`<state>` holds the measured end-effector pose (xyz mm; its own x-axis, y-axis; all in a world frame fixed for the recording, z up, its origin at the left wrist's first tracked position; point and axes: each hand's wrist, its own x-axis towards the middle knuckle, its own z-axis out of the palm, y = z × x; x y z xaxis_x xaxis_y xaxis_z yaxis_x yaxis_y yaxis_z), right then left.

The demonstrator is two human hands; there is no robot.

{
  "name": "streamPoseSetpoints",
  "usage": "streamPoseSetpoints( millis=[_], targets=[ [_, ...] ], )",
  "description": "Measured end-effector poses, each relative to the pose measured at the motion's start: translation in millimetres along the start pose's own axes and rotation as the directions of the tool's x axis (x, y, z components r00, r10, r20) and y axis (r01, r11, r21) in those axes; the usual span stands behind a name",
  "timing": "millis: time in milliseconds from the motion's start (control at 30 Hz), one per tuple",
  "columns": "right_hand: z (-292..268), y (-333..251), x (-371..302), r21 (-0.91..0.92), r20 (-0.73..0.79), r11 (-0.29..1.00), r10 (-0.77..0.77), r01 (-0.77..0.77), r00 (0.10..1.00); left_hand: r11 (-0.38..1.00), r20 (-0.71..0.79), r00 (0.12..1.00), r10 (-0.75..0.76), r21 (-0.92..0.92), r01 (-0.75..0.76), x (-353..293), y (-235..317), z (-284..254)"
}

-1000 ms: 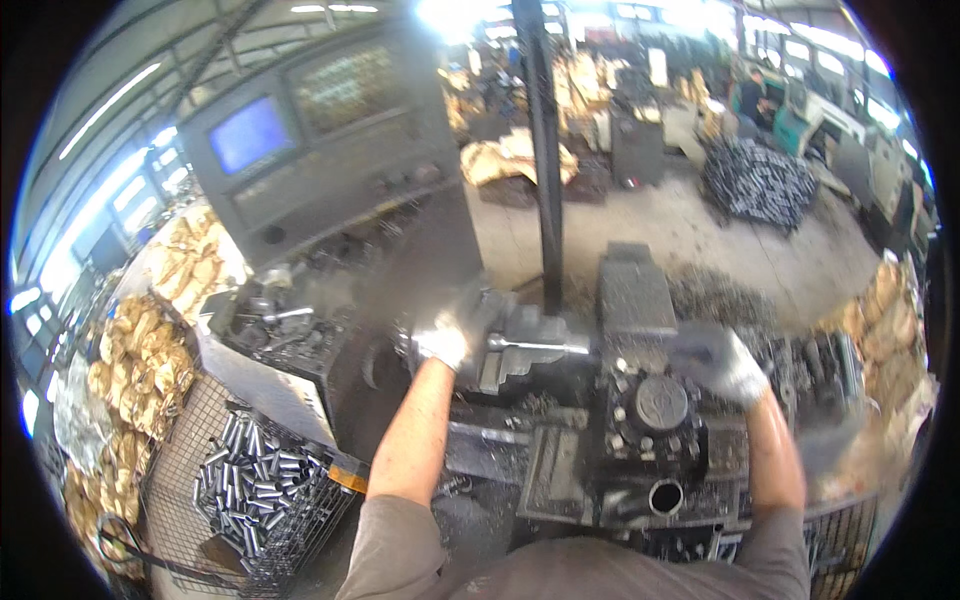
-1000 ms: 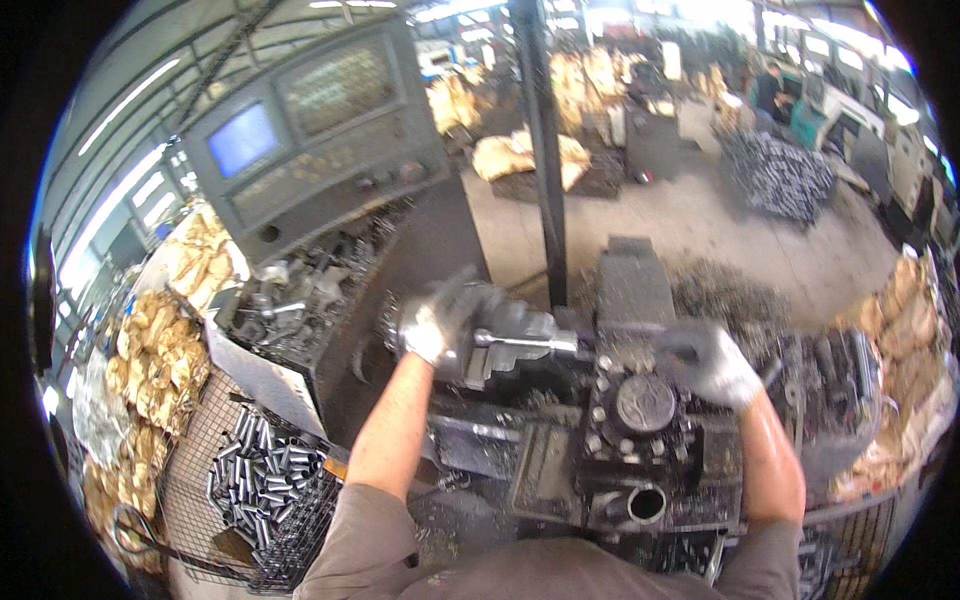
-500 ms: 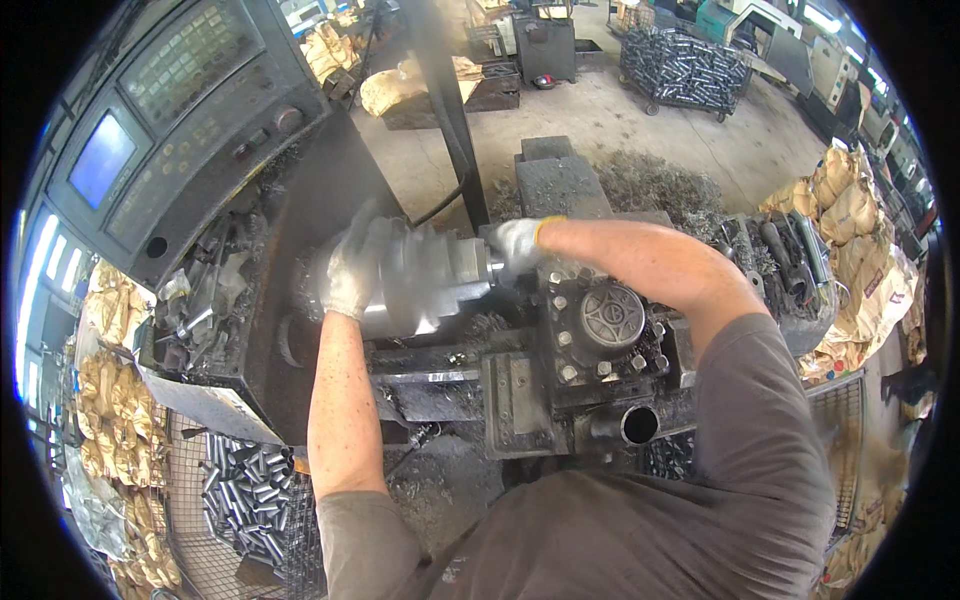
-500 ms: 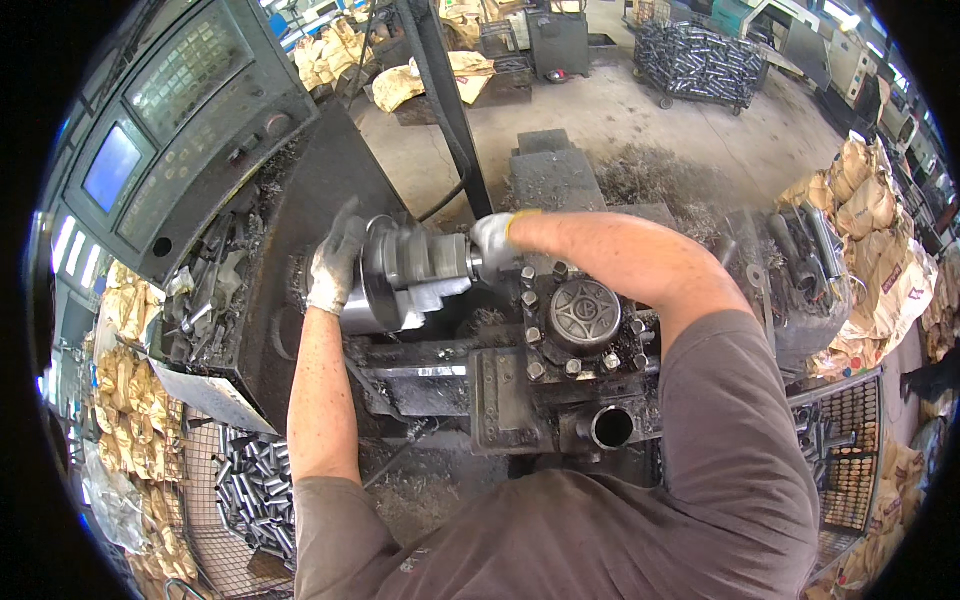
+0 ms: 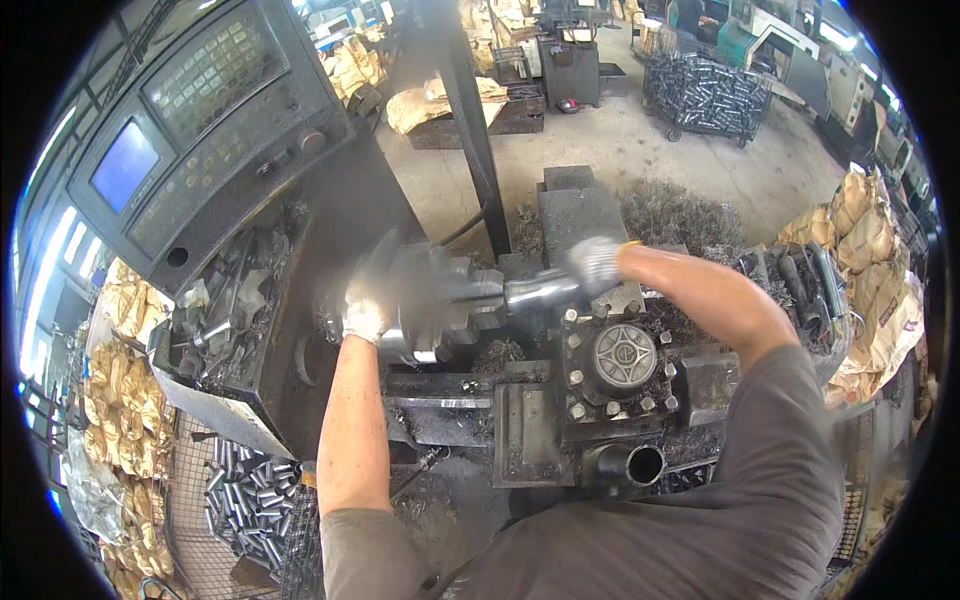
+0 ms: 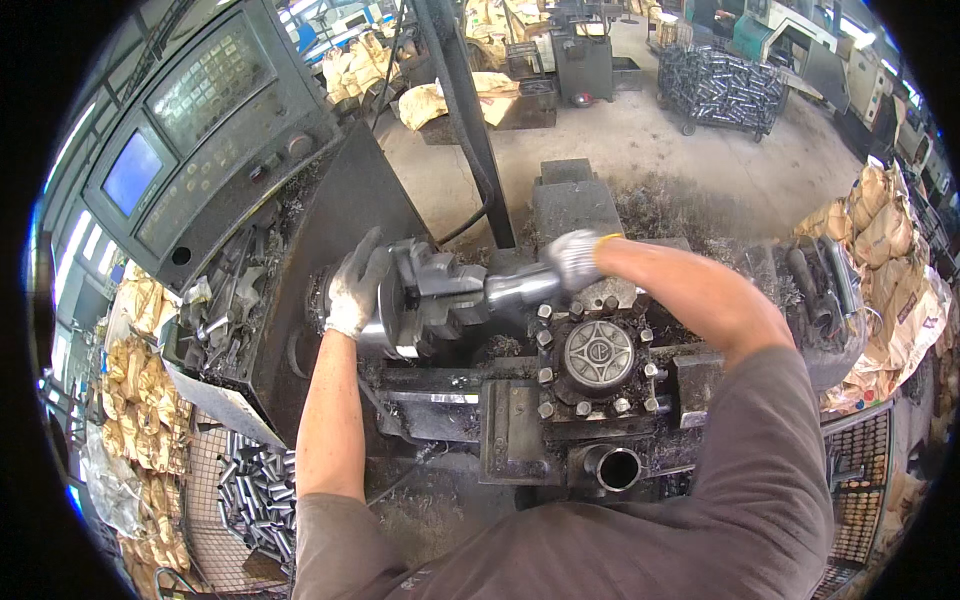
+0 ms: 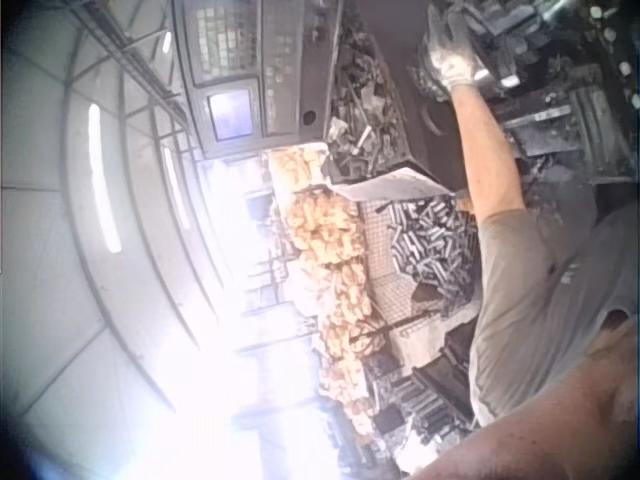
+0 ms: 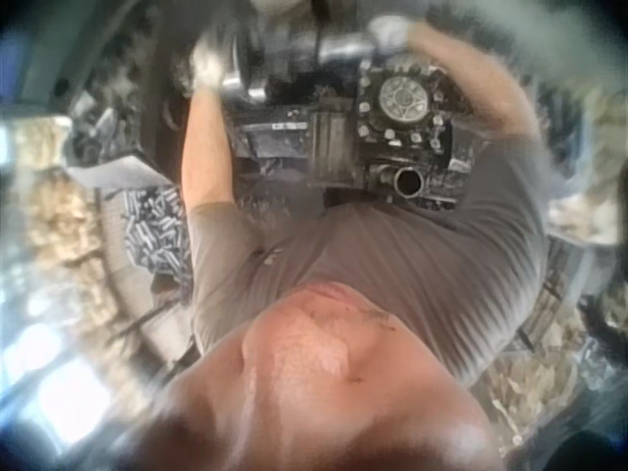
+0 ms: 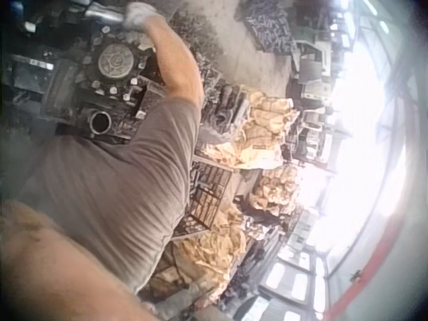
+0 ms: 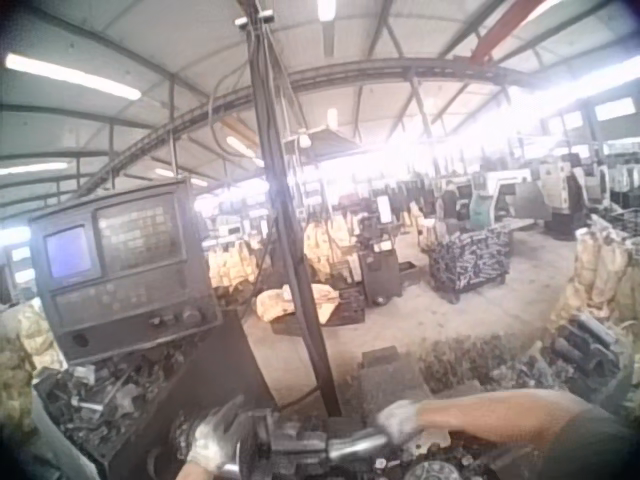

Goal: The person repeatedly loads cylindrical metal tubes into a lathe chuck, operates the machine, and removes the processed parts. The finished pieces are placed into a wire basket nearby.

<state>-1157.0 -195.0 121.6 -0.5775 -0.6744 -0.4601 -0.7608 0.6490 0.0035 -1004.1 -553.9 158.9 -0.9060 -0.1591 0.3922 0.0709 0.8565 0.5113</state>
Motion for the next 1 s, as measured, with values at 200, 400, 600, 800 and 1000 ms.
streamPoseSetpoints(
  millis=[200,400,600,800,1000],
  targets=[
    [13,13,-137,0.668,-0.568,0.738,0.588,-0.095,0.576,0.958,-0.098,0.966,0.238,0.184,-0.218,-13,-9,0],
    [-42,-104,-234,0.743,-0.581,0.664,0.573,0.089,0.578,0.958,0.234,0.971,-0.037,-0.269,0.101,-32,82,-48],
    [16,-268,-284,0.940,-0.340,0.176,0.496,0.291,0.799,0.204,0.200,0.872,0.447,-0.972,0.118,-132,169,-45],
    [104,-343,-268,0.985,-0.137,-0.001,0.588,0.170,0.797,0.452,0.252,0.861,0.441,-0.892,0.030,-107,144,-22],
    [109,-349,-265,0.984,-0.046,0.152,0.714,-0.091,0.699,0.889,-0.105,0.993,-0.050,-0.459,-0.004,2,133,-67]
  ],
)
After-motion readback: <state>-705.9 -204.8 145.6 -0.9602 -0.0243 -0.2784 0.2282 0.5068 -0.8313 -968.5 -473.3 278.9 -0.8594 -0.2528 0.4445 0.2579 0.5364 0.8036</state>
